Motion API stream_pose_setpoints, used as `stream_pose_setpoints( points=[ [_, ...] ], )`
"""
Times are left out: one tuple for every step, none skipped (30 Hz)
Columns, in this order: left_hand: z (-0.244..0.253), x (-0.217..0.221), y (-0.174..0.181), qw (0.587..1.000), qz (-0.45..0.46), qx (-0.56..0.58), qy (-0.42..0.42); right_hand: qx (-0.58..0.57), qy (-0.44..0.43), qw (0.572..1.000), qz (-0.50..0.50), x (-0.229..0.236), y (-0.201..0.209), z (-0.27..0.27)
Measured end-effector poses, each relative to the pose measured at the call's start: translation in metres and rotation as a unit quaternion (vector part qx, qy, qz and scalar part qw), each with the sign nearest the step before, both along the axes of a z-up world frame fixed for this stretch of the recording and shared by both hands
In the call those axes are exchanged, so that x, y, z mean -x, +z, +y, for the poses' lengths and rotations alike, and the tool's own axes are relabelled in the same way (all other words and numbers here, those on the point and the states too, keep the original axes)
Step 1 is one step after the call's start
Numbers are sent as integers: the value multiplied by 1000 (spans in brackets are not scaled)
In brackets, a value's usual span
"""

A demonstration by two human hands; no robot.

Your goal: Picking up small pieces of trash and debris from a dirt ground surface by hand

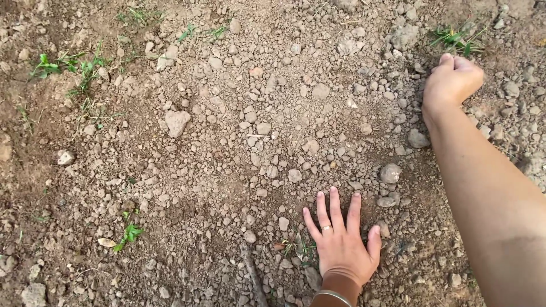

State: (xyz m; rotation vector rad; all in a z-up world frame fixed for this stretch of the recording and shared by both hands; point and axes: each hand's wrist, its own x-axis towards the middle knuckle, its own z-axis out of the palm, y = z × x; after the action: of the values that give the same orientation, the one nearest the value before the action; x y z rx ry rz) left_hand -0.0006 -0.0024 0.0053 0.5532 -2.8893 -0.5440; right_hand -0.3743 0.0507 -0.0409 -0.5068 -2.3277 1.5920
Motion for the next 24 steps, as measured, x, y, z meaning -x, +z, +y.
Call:
stream_pose_setpoints(
  points=[
    [0, 0, 0, 1000, 0, 2, 2, 3, -7, 1000, -13, -1, 1, -1],
    [1, 0, 2, 1000, 0, 2, 1, 3, -8, 1000, -13, -5, 7, -2],
    [0, 0, 3, 1000, 7, -7, 1, 25, -3, 999, -24, -9, 13, -4],
    [-1, 1, 4, 1000, 14, -15, 2, 47, 1, 998, -35, -14, 18, -6],
    [-1, 0, 4, 1000, 12, -16, 2, 47, 1, 998, -37, -17, 20, -7],
    [-2, -1, 4, 1000, 12, -11, 1, 44, -3, 998, -39, -21, 22, -8],
    [-2, 1, 4, 1000, 15, -6, 1, 40, -7, 998, -39, -21, 25, -9],
    [-1, 1, 5, 1000, 15, -7, 2, 39, -5, 998, -39, -21, 25, -9],
    [-1, 1, 4, 1000, 14, -10, 1, 28, -3, 999, -33, -22, 23, -8],
    [-1, 1, 4, 1000, 13, -13, -1, 16, 0, 1000, -26, -22, 22, -8],
    [-1, 0, 4, 1000, 14, -13, -1, 16, -1, 1000, -26, -22, 19, -6],
    [0, 0, 4, 1000, 15, -9, 0, 1, -3, 1000, -22, -22, 17, -5],
    [-1, 0, 4, 1000, 18, -3, 2, -13, -5, 1000, -17, -20, 16, -5],
    [-2, 1, 4, 1000, 19, -2, 2, -12, -5, 1000, -16, -17, 9, -5],
    [-2, 1, 4, 1000, 23, -4, 1, -39, -4, 999, 12, -14, 2, -2],
    [-2, 1, 4, 1000, 26, -6, 0, -66, -4, 997, 40, -11, -6, 1],
    [0, 1, 4, 1000, 27, -9, 1, -70, -2, 997, 41, -15, 3, -1],
    [1, 1, 4, 1000, 22, 4, 2, -50, -11, 999, -1, -19, 12, -3],
    [-1, 1, 4, 1000, 18, 21, 3, -27, -20, 999, -41, -23, 21, -9],
    [-1, 2, 4, 1000, 20, 21, 5, -27, -18, 999, -39, -21, 18, -8],
    [-1, 2, 3, 1000, 20, 15, 3, -26, -20, 999, -35, -21, 14, -7],
    [-1, 1, 3, 1000, 19, 8, 2, -26, -22, 999, -31, -20, 10, -6],
    [-1, 1, 4, 1000, 19, 8, 3, -27, -21, 999, -31, -39, 38, -12],
    [-1, 0, 4, 1000, 18, 0, 1, -7, -18, 1000, -12, -57, 66, -18]
  ],
)
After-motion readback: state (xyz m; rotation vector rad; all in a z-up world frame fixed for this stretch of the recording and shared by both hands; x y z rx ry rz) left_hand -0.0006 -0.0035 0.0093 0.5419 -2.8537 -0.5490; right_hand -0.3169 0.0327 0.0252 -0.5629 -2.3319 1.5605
